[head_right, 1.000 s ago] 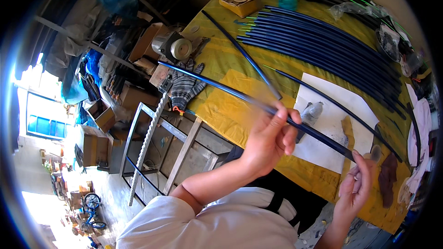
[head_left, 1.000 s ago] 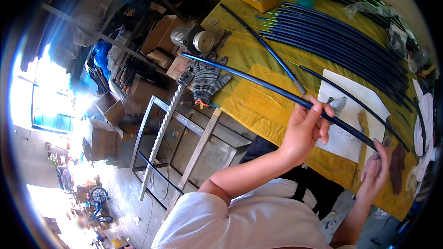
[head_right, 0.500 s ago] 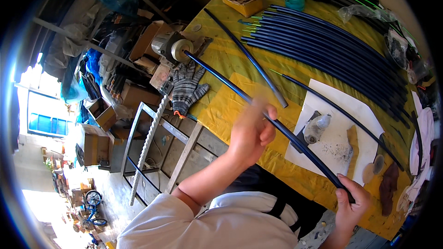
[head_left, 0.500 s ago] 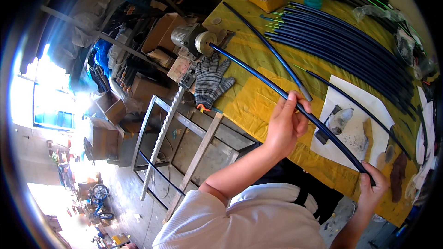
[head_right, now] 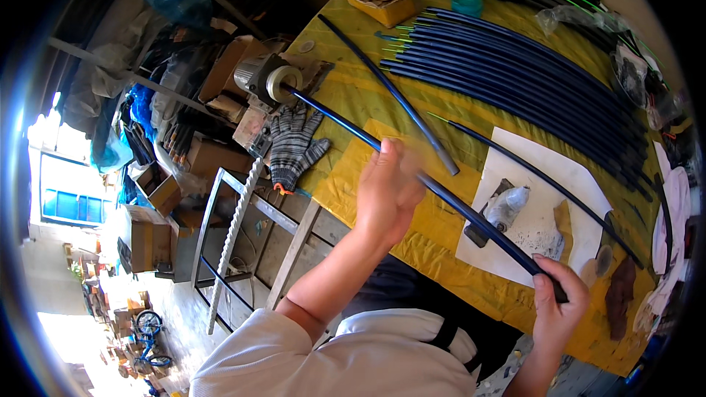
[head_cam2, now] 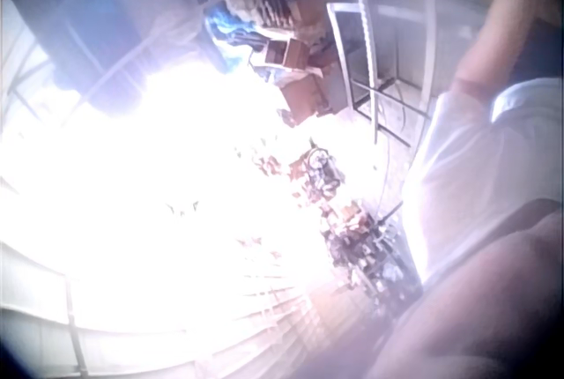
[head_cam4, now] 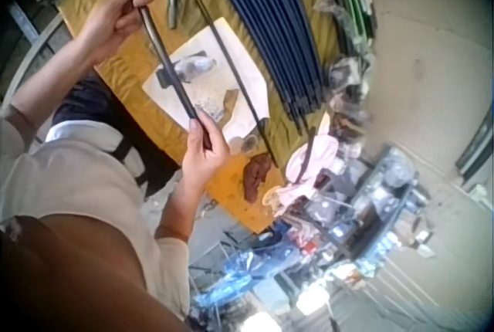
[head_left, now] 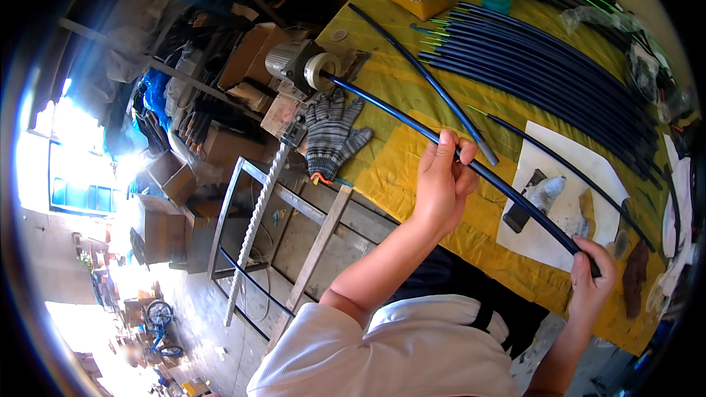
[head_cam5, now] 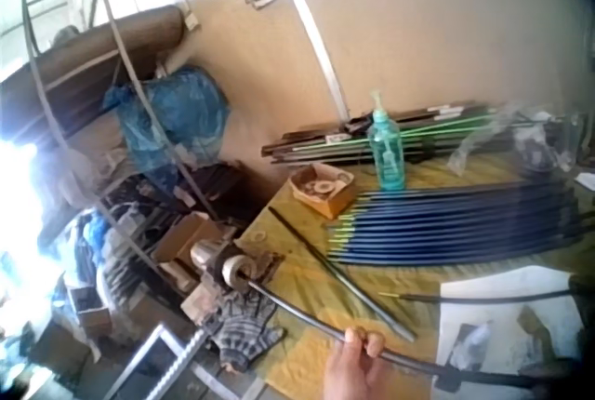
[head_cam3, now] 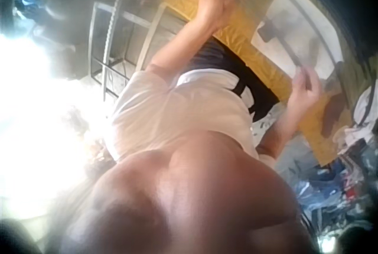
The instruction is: The person picks up long, dark blue rods from a pile on a workbench and sands the ends using a sanding block. They handle the rods one at a time, rotating them to sand different sides, and occasionally inspect the finished surface before placing the rod back on the table.
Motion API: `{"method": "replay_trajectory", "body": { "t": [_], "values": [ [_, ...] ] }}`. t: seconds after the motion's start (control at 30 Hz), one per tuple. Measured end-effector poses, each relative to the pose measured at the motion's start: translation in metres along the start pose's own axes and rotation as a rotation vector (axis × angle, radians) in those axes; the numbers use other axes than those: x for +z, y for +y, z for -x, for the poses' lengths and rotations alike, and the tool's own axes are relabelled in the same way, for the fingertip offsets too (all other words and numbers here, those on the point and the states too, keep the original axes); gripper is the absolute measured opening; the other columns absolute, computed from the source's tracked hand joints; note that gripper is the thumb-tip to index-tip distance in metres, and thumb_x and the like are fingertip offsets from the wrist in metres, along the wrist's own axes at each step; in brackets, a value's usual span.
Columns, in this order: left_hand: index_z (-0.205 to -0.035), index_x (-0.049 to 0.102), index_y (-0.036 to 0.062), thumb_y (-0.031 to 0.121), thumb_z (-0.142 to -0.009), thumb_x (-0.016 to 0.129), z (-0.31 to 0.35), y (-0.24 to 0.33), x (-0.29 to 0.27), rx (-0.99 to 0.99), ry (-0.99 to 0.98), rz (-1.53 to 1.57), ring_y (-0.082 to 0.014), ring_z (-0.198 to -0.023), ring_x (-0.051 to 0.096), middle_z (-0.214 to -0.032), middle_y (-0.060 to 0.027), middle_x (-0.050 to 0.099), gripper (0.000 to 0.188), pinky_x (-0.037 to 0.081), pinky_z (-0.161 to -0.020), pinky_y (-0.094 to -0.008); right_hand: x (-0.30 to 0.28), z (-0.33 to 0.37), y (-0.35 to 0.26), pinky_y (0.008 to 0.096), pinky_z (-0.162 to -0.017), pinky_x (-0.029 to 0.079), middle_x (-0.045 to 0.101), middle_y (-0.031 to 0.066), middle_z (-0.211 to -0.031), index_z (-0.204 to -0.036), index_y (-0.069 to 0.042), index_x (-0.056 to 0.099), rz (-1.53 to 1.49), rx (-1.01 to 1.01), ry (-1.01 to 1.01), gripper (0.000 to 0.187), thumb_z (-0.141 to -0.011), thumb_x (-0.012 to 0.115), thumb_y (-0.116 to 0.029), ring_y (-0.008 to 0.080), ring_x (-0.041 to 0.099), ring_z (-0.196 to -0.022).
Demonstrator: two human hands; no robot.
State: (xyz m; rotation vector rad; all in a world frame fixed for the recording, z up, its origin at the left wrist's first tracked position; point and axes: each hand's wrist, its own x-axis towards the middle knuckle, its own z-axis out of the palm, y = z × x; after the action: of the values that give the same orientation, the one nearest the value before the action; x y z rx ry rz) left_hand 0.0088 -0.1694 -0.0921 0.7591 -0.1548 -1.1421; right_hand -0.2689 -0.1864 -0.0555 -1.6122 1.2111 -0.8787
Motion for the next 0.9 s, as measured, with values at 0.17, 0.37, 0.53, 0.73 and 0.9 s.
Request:
{"method": "replay_trajectory", "body": {
  "t": [0.17, 0.37, 0.53, 0.73, 0.9],
  "values": [
    [-0.091, 0.047, 0.0140, 0.034, -0.096, 0.045, -0.012, 0.011, 0.010, 0.025, 0.032, -0.014, -0.0046, -0.047, 0.032, -0.076, 0.0041, 0.047, 0.021, 0.025, -0.043, -0.0203, 0.011, -0.018, -0.014, 0.0160, -0.040, 0.028, 0.061, 0.0046, -0.076, -0.096, 0.004, 0.063, -0.143, 0.036, 0.033, 0.019, -0.084, 0.063, -0.012, 0.0032, 0.041, -0.047],
    [-0.093, 0.049, 0.0036, 0.023, -0.097, 0.043, -0.038, 0.038, -0.013, 0.023, -0.146, 0.106, -0.0011, -0.042, 0.030, -0.082, 0.0001, 0.051, 0.020, 0.026, -0.035, -0.0156, 0.003, -0.037, -0.015, 0.0174, -0.041, 0.026, 0.054, 0.0057, -0.066, -0.126, 0.000, 0.041, -0.355, -0.074, 0.083, 0.066, -0.093, 0.031, -0.056, 0.0040, 0.038, -0.046],
    [-0.101, 0.045, 0.0015, 0.016, -0.098, 0.041, -0.052, 0.027, -0.015, -0.150, -0.181, 0.258, -0.0048, -0.049, 0.038, -0.096, -0.0043, 0.055, 0.015, 0.033, -0.040, -0.0166, -0.019, -0.030, 0.011, 0.0177, -0.042, 0.023, 0.052, 0.0048, -0.064, -0.119, -0.001, 0.044, -0.408, -0.031, 0.267, 0.055, -0.097, 0.025, -0.048, 0.0042, 0.035, -0.046],
    [-0.099, 0.049, 0.0025, 0.011, -0.096, 0.045, -0.036, 0.007, -0.010, -0.180, -0.160, 0.163, -0.0037, -0.049, 0.038, -0.094, -0.0032, 0.054, 0.010, 0.033, -0.040, -0.0152, -0.048, -0.001, 0.034, 0.0162, -0.042, 0.025, 0.049, 0.0013, -0.065, -0.106, -0.003, 0.053, -0.117, 0.034, 0.461, 0.033, -0.098, 0.038, -0.031, 0.0029, 0.040, -0.051],
    [-0.119, 0.047, 0.0019, 0.004, -0.086, 0.058, -0.012, -0.022, 0.013, -0.255, -0.185, -0.138, -0.0035, -0.054, 0.040, -0.127, -0.0116, 0.048, 0.034, 0.039, -0.045, -0.0146, -0.068, 0.016, 0.054, 0.0154, -0.045, 0.028, 0.052, -0.0001, -0.069, -0.099, -0.003, 0.057, -0.144, 0.096, 0.496, 0.020, -0.096, 0.046, -0.019, 0.0028, 0.044, -0.055]
  ]
}}
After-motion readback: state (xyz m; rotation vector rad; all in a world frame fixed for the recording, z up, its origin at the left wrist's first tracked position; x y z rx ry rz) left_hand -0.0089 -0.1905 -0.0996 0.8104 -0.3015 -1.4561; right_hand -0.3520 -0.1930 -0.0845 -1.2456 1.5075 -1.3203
